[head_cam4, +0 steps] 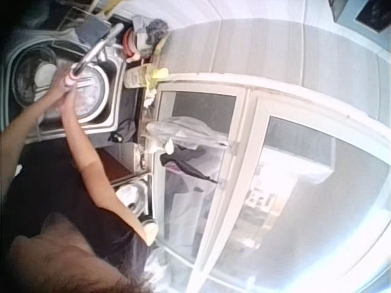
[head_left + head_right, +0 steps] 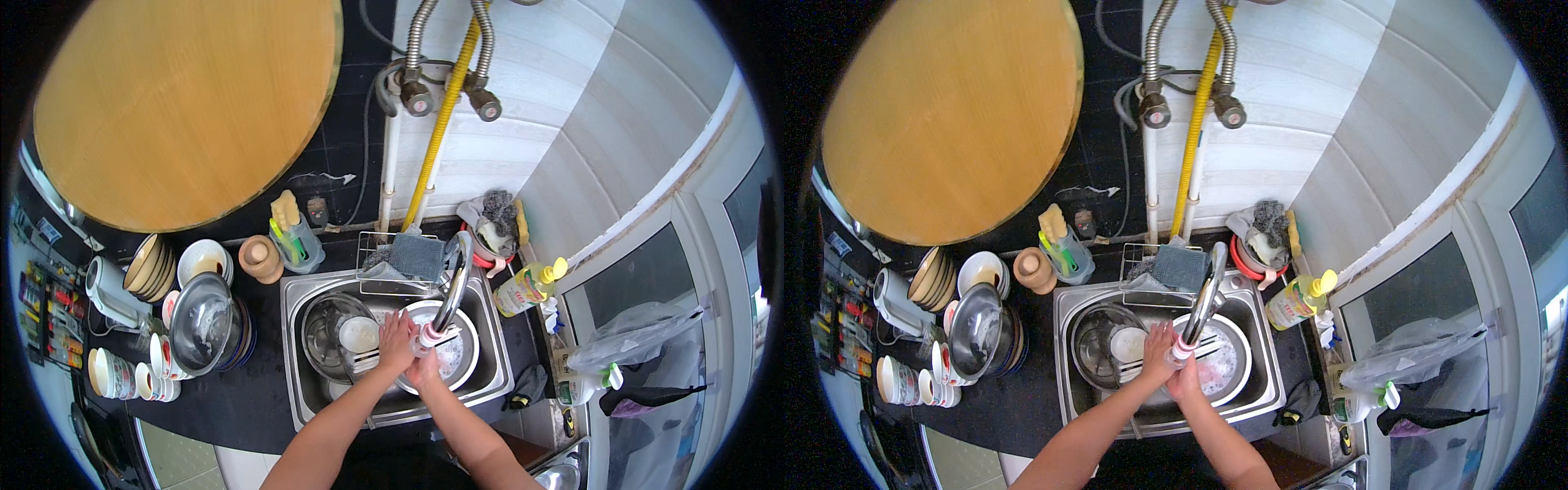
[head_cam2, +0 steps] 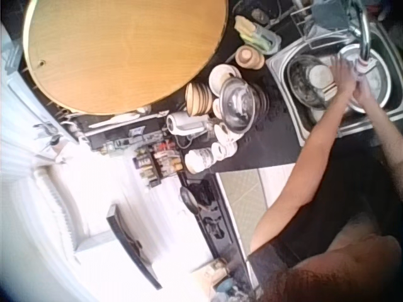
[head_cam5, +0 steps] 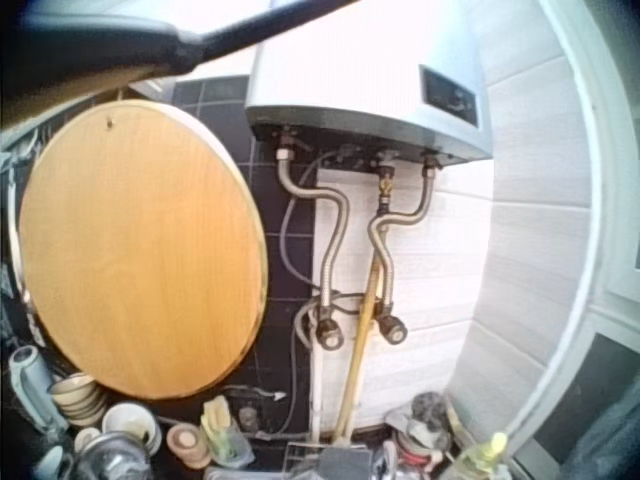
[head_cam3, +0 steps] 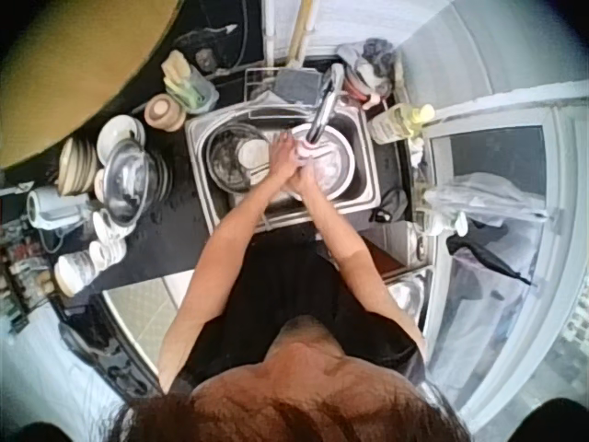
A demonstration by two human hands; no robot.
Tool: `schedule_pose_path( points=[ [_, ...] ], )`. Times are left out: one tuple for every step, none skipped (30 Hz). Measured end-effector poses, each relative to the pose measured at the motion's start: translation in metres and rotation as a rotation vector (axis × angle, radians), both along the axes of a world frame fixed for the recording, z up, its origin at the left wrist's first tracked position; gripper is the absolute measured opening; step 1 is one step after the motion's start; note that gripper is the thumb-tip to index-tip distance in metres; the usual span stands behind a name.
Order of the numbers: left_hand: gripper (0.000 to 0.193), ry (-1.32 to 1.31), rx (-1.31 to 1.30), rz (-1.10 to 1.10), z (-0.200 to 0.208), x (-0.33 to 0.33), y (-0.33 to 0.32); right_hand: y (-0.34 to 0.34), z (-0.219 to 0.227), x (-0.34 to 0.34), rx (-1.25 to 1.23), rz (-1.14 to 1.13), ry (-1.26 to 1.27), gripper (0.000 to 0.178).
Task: The person washes various kitchen items in a sink using a pink sponge and running water. They scrub and rinse chopsticks, a small white bowl, a metal bowl, and a metal strainer, placing each item into the sink basin after cleaning.
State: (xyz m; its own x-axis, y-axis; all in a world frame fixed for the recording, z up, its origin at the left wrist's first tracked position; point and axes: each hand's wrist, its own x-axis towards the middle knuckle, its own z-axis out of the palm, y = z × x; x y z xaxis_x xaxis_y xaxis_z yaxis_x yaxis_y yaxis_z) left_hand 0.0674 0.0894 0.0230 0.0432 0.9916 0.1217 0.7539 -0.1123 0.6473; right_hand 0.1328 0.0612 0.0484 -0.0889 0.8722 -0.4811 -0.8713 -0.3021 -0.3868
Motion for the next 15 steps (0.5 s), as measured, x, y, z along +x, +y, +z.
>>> schedule_pose_path(
  points=[
    [0.064,0.188,-0.153,0.000,-0.001,0.006,0.002,-0.001,0.005,-0.004,-0.041,-0.068,0.016,0.045],
    [0.061,0.047,-0.158,-0.002,-0.009,0.013,0.000,0.001,0.001,0.001,-0.041,-0.049,0.070,0.046],
    [0.058,-0.088,-0.167,-0.008,-0.021,0.020,-0.006,0.003,-0.008,0.009,-0.043,-0.035,0.130,0.047],
    [0.055,-0.224,-0.177,-0.016,-0.033,0.027,-0.008,0.004,-0.016,0.016,-0.043,-0.021,0.190,0.047],
    [0.058,-0.269,-0.246,-0.061,-0.030,0.029,-0.009,0.009,0.008,0.016,-0.070,-0.077,0.154,0.048],
    [0.062,-0.317,-0.313,-0.120,-0.025,0.034,-0.008,0.008,0.015,0.023,-0.107,-0.052,0.223,0.048],
    [0.061,-0.329,-0.408,-0.150,-0.031,0.030,-0.003,0.006,0.012,0.022,-0.072,-0.022,0.129,0.048],
    [0.055,-0.362,-0.391,-0.189,-0.079,0.018,0.006,0.002,0.010,0.018,-0.037,0.009,0.023,0.048],
    [0.049,-0.395,-0.366,-0.203,-0.128,-0.001,0.015,0.000,0.007,0.006,-0.054,0.017,0.058,0.047],
    [0.044,-0.432,-0.337,-0.207,-0.174,-0.023,0.024,0.000,0.009,0.000,-0.024,0.074,0.072,0.047],
    [0.044,-0.374,-0.349,-0.163,-0.167,-0.007,0.018,0.002,0.006,0.008,-0.010,0.083,0.089,0.048],
    [0.044,-0.307,-0.353,-0.110,-0.144,0.012,0.009,0.004,0.003,0.012,0.009,0.102,0.113,0.049],
    [0.044,-0.243,-0.345,-0.059,-0.119,0.024,0.006,0.008,0.000,0.018,-0.042,0.019,0.109,0.049],
    [0.046,-0.308,-0.449,-0.084,-0.099,0.023,0.008,0.012,-0.005,0.021,-0.094,-0.057,0.106,0.050],
    [0.049,-0.372,-0.560,-0.120,-0.080,0.021,0.012,0.010,-0.010,0.024,-0.074,-0.048,0.132,0.055]
  ],
)
